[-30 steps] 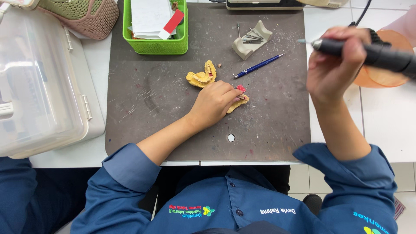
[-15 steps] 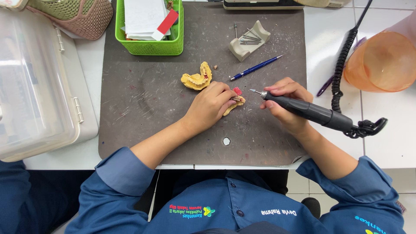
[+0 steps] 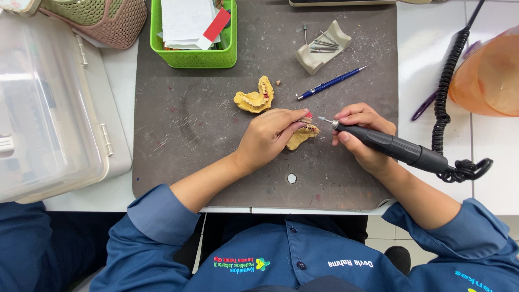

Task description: The person cleans a dental prosthesis with a toothbrush, then uses a rotary tool to grind and shape a small red component. They repeatedly fit the component into the prosthesis to check alignment and continue refining the fit.

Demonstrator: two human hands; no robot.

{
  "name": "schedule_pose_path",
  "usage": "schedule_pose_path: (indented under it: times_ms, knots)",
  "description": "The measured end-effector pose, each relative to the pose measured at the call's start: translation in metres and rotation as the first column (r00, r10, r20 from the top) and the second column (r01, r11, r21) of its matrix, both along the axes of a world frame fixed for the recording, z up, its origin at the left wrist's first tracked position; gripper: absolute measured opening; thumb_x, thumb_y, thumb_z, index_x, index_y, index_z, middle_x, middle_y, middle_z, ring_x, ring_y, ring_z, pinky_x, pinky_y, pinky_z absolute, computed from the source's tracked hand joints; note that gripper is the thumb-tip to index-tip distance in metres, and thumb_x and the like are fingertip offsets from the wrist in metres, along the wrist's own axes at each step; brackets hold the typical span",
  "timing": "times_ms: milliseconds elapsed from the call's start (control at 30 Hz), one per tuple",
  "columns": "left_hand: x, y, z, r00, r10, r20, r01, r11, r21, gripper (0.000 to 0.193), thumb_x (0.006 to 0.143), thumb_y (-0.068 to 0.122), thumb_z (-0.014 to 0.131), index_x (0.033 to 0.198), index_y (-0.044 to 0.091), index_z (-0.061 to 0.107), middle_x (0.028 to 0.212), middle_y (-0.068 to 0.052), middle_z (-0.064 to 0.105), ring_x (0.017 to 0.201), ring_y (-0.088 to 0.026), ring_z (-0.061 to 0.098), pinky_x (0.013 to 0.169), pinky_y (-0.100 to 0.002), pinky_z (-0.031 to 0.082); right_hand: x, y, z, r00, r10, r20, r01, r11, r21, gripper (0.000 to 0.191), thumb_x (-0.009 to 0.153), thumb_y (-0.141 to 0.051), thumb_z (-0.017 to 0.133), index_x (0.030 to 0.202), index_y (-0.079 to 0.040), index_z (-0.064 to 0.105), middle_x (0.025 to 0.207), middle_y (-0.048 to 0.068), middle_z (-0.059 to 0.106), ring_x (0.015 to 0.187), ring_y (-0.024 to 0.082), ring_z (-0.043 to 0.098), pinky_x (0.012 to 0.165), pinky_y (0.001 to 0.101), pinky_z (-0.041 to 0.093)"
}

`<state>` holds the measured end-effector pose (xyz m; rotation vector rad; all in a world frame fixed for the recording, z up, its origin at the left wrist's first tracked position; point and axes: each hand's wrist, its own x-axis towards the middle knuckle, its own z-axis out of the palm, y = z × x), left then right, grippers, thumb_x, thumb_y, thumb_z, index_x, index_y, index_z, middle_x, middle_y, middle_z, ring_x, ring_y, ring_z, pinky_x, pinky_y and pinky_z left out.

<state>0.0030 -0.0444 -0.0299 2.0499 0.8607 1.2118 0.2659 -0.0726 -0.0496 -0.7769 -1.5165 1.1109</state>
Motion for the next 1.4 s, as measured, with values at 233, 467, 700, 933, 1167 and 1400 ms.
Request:
schedule_pose_path:
  times_ms: [233, 467, 700, 933, 1167, 1400]
  knots:
    - [0.009, -0.019, -0.004, 0.977, 0.045, 0.208, 0.031, 0.937, -0.349, 0.024, 0.093, 0.006, 0.078, 0.116, 0.002, 0.074, 0.103, -0.012, 0.079, 0.090, -0.018, 0.077, 0.078, -0.027, 0.061, -0.005, -0.014, 0.004, 0.997, -0.072, 0.027, 0.070, 0.996, 0.049, 0.025, 0.094, 0.005, 0.072, 0.112, -0.002, 0.057, 0.120, 0.016, 0.059, 0.101, 0.021, 0.070, 0.088, 0.0349, 0.066]
    - [0.010, -0.029, -0.010, 0.983, 0.067, 0.169, -0.048, 0.992, -0.113, 0.023, 0.087, 0.007, 0.086, 0.106, 0.002, 0.074, 0.102, -0.012, 0.078, 0.091, -0.019, 0.078, 0.078, -0.028, 0.060, -0.011, -0.024, 0.025, 0.986, -0.031, 0.164, 0.004, 0.987, 0.163, 0.028, 0.090, 0.003, 0.072, 0.111, -0.005, 0.055, 0.112, 0.012, 0.059, 0.112, 0.031, 0.072, 0.101, 0.0400, 0.062]
    - [0.010, -0.035, -0.012, 0.989, -0.012, 0.148, 0.018, 0.999, -0.039, 0.026, 0.084, 0.007, 0.088, 0.105, 0.002, 0.074, 0.101, -0.010, 0.077, 0.093, -0.022, 0.078, 0.079, -0.031, 0.061, -0.020, -0.023, 0.030, 0.966, -0.066, 0.250, 0.017, 0.980, 0.197, 0.025, 0.085, 0.001, 0.074, 0.105, -0.002, 0.059, 0.106, 0.012, 0.061, 0.109, 0.032, 0.075, 0.095, 0.0373, 0.065]
    - [0.007, -0.034, -0.004, 0.985, -0.014, 0.171, 0.022, 0.999, -0.042, 0.025, 0.088, 0.002, 0.081, 0.111, 0.002, 0.072, 0.108, -0.010, 0.076, 0.102, -0.024, 0.077, 0.089, -0.033, 0.061, -0.019, -0.021, 0.026, 0.978, -0.059, 0.202, 0.025, 0.986, 0.167, 0.022, 0.088, 0.000, 0.074, 0.105, -0.002, 0.059, 0.106, 0.011, 0.062, 0.098, 0.020, 0.072, 0.099, 0.0388, 0.066]
    - [0.011, -0.035, -0.006, 0.915, -0.036, 0.403, 0.248, 0.837, -0.488, 0.030, 0.102, 0.002, 0.067, 0.132, 0.001, 0.065, 0.116, -0.009, 0.074, 0.108, -0.015, 0.072, 0.097, -0.029, 0.058, -0.017, -0.019, 0.027, 0.979, -0.006, 0.202, -0.021, 0.991, 0.131, 0.022, 0.089, -0.002, 0.075, 0.103, -0.002, 0.058, 0.106, 0.012, 0.063, 0.108, 0.027, 0.075, 0.095, 0.0364, 0.064]
    - [0.013, -0.031, -0.020, 0.770, 0.032, 0.638, 0.456, 0.672, -0.584, 0.033, 0.109, 0.005, 0.063, 0.141, -0.001, 0.057, 0.124, -0.010, 0.070, 0.120, -0.016, 0.068, 0.107, -0.030, 0.057, -0.021, -0.018, 0.024, 0.981, -0.024, 0.194, 0.001, 0.993, 0.117, 0.020, 0.091, 0.000, 0.073, 0.104, -0.001, 0.059, 0.110, 0.012, 0.062, 0.101, 0.018, 0.070, 0.104, 0.0418, 0.063]
